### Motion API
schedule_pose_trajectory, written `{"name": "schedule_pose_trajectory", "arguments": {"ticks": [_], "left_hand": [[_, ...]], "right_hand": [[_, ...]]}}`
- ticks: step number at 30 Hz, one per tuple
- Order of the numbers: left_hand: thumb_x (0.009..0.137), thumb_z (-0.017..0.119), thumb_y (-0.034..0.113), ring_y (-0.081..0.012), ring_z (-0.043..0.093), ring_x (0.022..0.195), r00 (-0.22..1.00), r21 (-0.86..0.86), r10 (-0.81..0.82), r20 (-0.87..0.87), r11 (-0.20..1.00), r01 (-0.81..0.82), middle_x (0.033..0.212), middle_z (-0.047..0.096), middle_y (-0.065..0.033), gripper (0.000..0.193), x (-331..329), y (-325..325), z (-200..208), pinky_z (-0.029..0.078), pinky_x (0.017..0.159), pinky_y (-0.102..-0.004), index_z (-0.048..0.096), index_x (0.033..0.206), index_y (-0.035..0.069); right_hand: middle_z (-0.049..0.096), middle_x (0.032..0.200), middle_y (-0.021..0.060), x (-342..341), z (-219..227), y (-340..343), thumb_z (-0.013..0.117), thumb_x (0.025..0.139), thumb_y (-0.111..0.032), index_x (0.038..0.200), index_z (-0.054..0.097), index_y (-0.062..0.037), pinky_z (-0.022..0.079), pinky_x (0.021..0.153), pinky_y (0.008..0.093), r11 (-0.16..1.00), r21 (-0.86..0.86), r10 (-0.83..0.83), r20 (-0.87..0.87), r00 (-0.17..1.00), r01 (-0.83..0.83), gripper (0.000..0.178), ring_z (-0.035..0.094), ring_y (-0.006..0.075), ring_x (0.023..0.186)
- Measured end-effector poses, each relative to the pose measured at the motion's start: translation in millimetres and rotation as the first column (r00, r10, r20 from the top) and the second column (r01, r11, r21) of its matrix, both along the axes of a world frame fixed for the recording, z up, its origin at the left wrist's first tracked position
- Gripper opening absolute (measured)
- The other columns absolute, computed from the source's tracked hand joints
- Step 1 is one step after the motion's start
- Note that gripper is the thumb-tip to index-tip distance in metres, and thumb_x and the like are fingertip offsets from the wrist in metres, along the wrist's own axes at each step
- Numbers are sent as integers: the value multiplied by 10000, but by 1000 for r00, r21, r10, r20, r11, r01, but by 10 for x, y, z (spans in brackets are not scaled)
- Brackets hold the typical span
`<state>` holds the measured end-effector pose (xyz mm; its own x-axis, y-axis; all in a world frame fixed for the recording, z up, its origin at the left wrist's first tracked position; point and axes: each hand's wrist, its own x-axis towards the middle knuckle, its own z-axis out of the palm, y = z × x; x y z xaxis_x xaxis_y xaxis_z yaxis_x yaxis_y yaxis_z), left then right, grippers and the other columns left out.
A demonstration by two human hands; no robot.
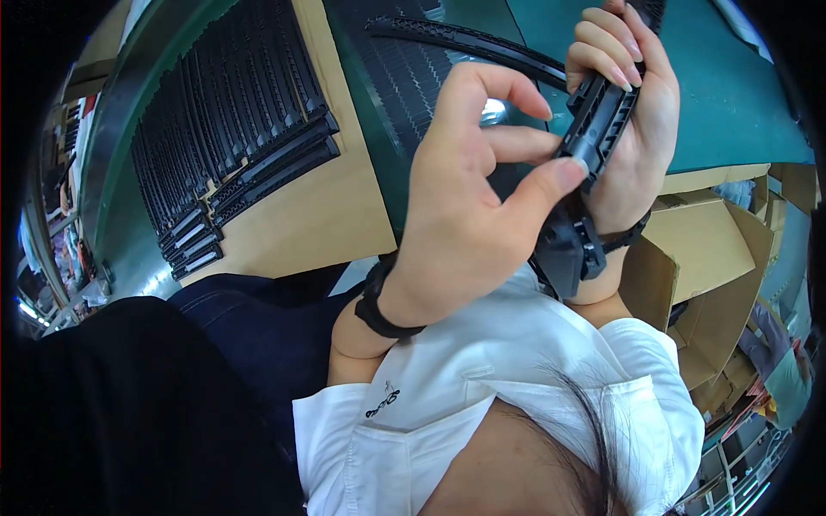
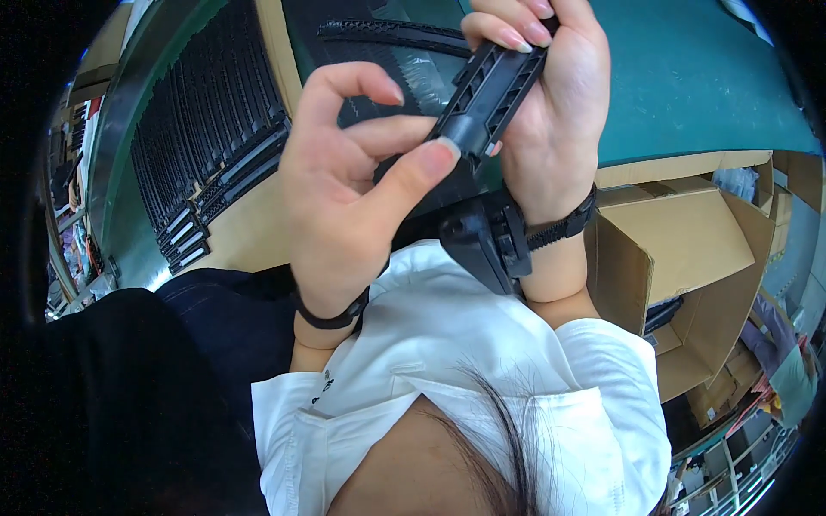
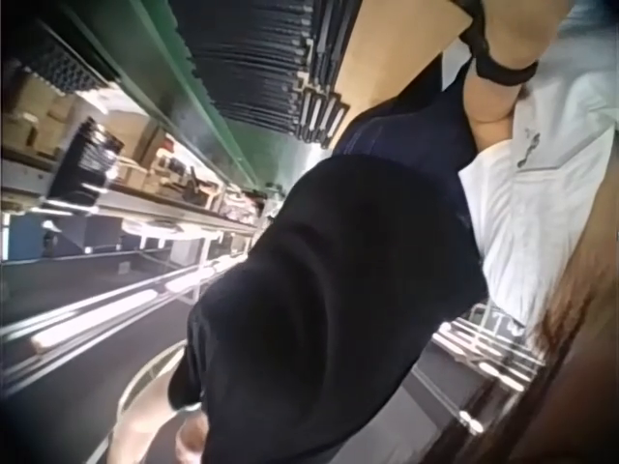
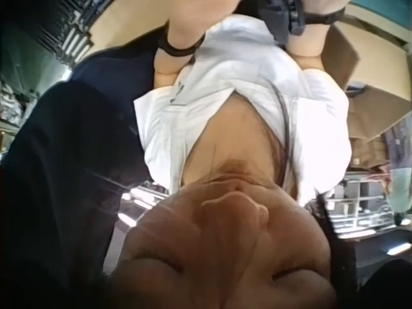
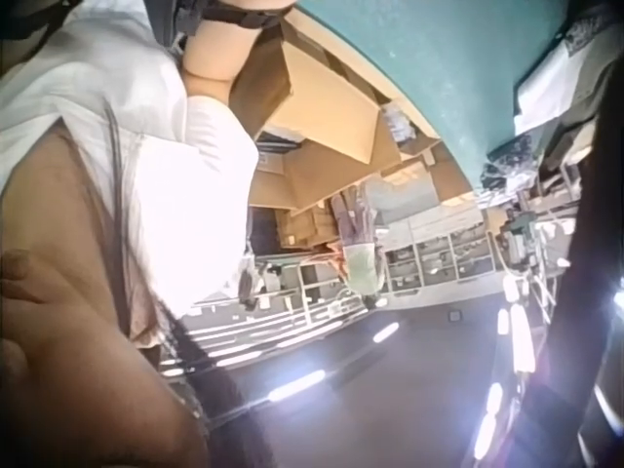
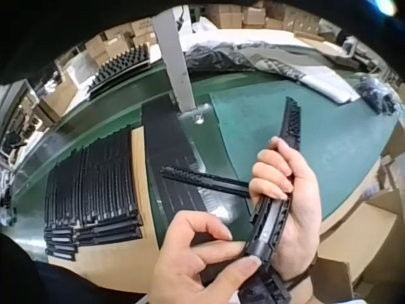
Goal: The person picks up a wiper blade and a small plastic component, fits the component onto the blade by hand, and places the assembled blade onto a cardboard sheet. They then pick up a strip of film and place it onto the cardboard before repeating the assembly process.
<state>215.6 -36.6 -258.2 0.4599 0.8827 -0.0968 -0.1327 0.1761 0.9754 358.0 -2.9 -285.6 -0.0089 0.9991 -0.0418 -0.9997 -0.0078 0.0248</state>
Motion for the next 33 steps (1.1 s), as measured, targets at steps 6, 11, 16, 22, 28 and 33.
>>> {"name": "schedule_pose_trajectory", "arguments": {"ticks": [6, 11, 16, 22, 28, 33], "left_hand": [[737, 544, -71, -152, 582, 700, 990, 18, -139, -6, 990, 139, 754, 596, -179, 342, 134, 106, -74, 463, 635, -205, 282, 934, 25], [719, 582, -51, -98, 551, 598, 999, -71, -30, -23, 997, 29, 682, 587, -113, 326, 259, 194, -116, 434, 561, -172, 311, 878, 37], [694, 625, -18, -54, 497, 515, 877, 243, 109, -468, 970, 9, 598, 532, -32, 284, 341, 323, -166, 395, 505, -162, 367, 794, 42], [687, 635, 55, -82, 502, 515, 909, 201, -112, -401, 957, 207, 600, 524, -30, 151, 145, 579, -360, 389, 479, -218, 505, 753, 18], [631, 604, 83, -204, 544, 652, 690, 567, 92, -718, 652, 503, 641, 537, -47, 49, 74, 585, -773, 418, 552, -294, 591, 677, 73], [631, 594, 70, -188, 526, 743, 558, 501, 113, -822, 610, 614, 710, 552, -21, 89, 99, 573, -791, 403, 644, -308, 612, 716, 87]], "right_hand": [[321, 586, -2, 150, 83, 2, 364, 866, -58, 848, 407, 26, 279, 404, 166, 992, 59, -125, 248, 961, 114, 95, 291, 57, 439], [322, 593, -12, -45, 89, -35, 382, 871, -74, 900, 418, 21, 260, 388, 157, 988, -13, -136, 421, 897, 156, 106, 284, 37, 448], [320, 604, -15, -7, -36, -38, 387, 874, -90, 924, 417, 7, 253, 379, 161, 981, -89, -109, 479, 871, 171, 113, 279, 31, 455], [314, 604, -9, 209, -173, 48, 374, 884, -108, 927, 411, 10, 262, 383, 166, 996, -39, -62, 389, 919, 83, 131, 283, 39, 459], [316, 602, 1, 302, -208, 91, 353, 893, -126, 918, 400, 20, 279, 387, 171, 999, 7, -53, 351, 935, 54, 155, 286, 49, 456], [320, 600, 8, 329, -213, 78, 339, 897, -134, 905, 393, 23, 292, 387, 172, 1000, 15, -21, 288, 957, 17, 166, 291, 54, 451]]}}
